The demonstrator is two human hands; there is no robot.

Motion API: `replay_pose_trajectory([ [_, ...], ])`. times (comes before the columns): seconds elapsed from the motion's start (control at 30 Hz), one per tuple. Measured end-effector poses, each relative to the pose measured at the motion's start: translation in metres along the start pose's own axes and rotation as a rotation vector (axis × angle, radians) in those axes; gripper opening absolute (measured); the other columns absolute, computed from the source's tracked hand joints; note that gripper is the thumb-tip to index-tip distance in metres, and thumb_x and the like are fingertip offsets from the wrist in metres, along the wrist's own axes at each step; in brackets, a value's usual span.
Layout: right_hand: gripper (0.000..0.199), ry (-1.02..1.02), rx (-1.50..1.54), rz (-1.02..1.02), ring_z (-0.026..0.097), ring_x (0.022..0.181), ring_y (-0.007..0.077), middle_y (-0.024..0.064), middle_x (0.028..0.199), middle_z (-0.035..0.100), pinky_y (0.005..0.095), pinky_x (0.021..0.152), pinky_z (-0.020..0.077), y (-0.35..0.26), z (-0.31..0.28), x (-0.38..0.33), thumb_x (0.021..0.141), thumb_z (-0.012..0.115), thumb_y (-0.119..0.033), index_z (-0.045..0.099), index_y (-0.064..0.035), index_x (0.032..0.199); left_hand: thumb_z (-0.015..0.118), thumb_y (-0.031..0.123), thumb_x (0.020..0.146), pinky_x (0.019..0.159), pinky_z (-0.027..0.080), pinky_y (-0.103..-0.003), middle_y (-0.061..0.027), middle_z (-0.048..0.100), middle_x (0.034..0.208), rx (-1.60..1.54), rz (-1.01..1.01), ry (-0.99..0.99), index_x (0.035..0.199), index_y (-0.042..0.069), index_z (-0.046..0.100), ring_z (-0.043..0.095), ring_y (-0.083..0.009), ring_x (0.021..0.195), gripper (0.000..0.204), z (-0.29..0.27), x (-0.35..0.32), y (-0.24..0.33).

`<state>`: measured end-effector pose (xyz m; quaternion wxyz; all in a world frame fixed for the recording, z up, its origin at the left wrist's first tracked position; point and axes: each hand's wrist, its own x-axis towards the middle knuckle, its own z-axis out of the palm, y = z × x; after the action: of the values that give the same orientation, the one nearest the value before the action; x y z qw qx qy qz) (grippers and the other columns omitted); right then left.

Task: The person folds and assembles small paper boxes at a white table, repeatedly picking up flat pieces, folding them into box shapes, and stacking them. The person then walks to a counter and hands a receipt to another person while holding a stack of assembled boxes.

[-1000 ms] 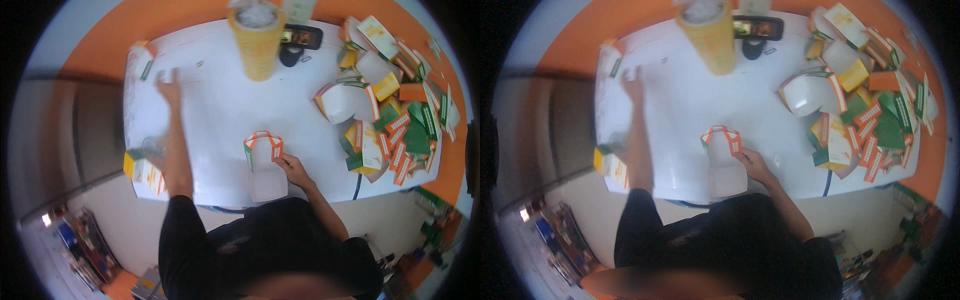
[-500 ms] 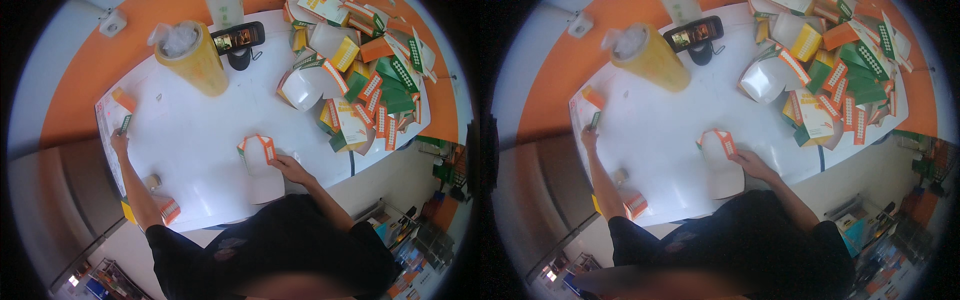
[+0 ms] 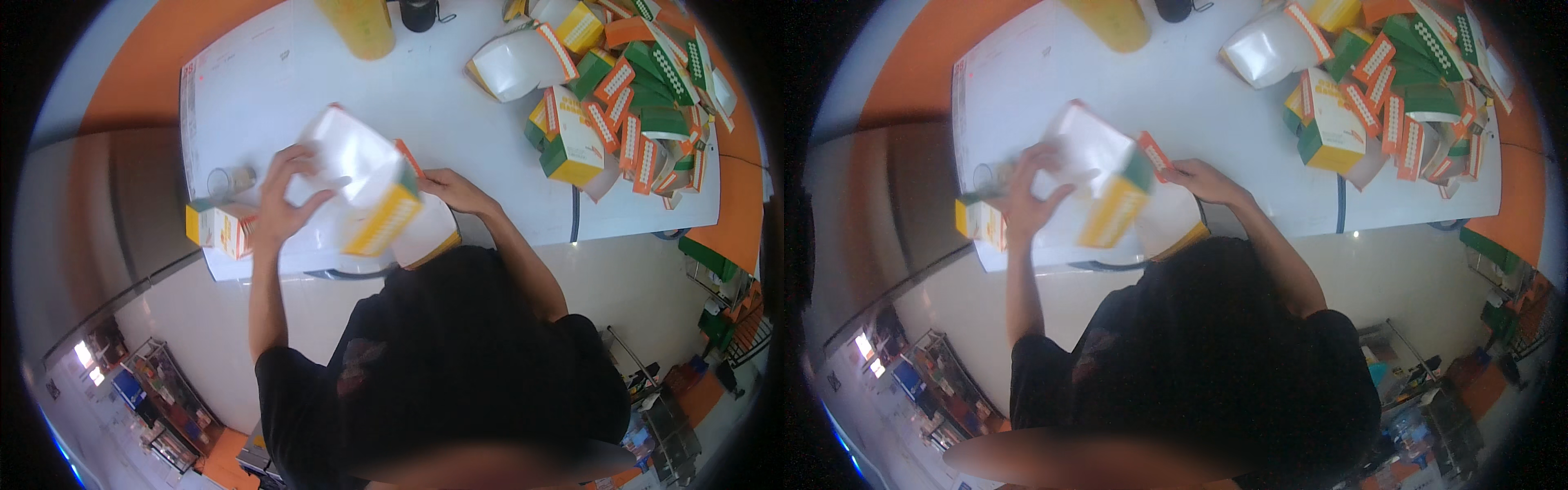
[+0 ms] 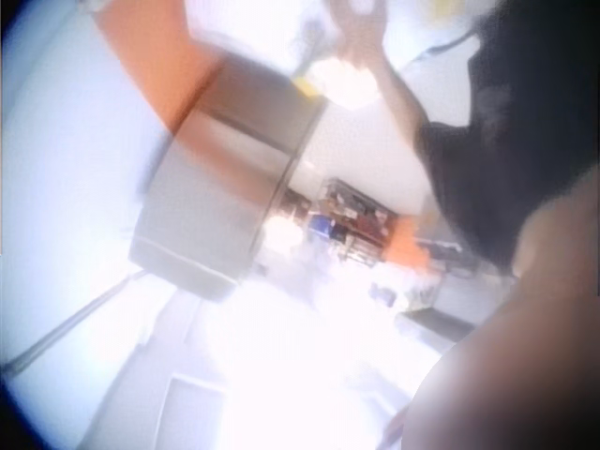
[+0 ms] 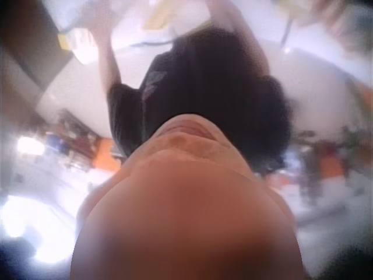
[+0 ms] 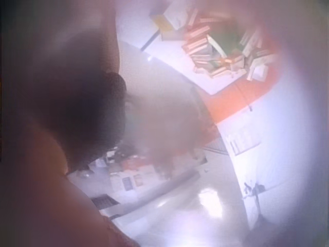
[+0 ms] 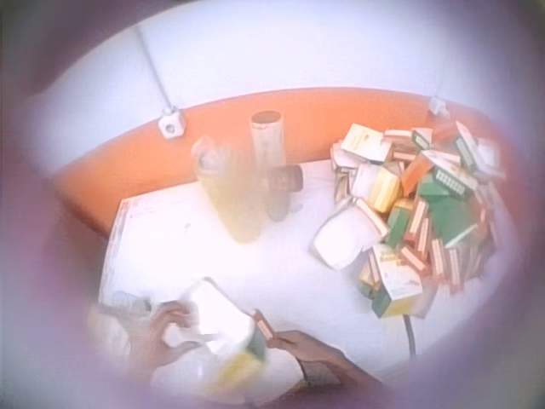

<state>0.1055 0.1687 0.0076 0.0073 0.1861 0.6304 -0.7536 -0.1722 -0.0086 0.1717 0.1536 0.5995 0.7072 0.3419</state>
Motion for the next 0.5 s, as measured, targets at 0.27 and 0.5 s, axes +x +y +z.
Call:
replay_pose_trajectory([
  [0.27, 0.038, 0.011, 0.056, -0.026, 0.062, 0.110, 0.0181, 0.0133, 0.120, 0.071, 0.0342, 0.101, 0.0466, 0.005, 0.013, -0.023, 0.107, 0.051, -0.023, 0.062, 0.0070, 0.129, 0.070, -0.005, 0.069, 0.106, 0.047, -0.050, -0.0049, 0.059, 0.131, 0.067, 0.152, -0.147, 0.103, 0.011, 0.057, 0.044, -0.0416, 0.133, 0.040, 0.049, -0.009, 0.042],
  [0.5, 0.037, 0.137, 0.099, -0.051, 0.063, 0.108, 0.0180, 0.0139, 0.119, 0.071, 0.0343, 0.100, 0.0476, -0.001, 0.014, -0.036, 0.108, 0.049, -0.022, 0.063, 0.0046, 0.130, 0.065, -0.005, 0.070, 0.113, 0.039, -0.051, -0.0079, 0.051, 0.145, 0.213, 0.188, -0.276, 0.112, 0.011, 0.057, 0.039, -0.0409, 0.139, 0.046, 0.085, -0.025, 0.073],
])
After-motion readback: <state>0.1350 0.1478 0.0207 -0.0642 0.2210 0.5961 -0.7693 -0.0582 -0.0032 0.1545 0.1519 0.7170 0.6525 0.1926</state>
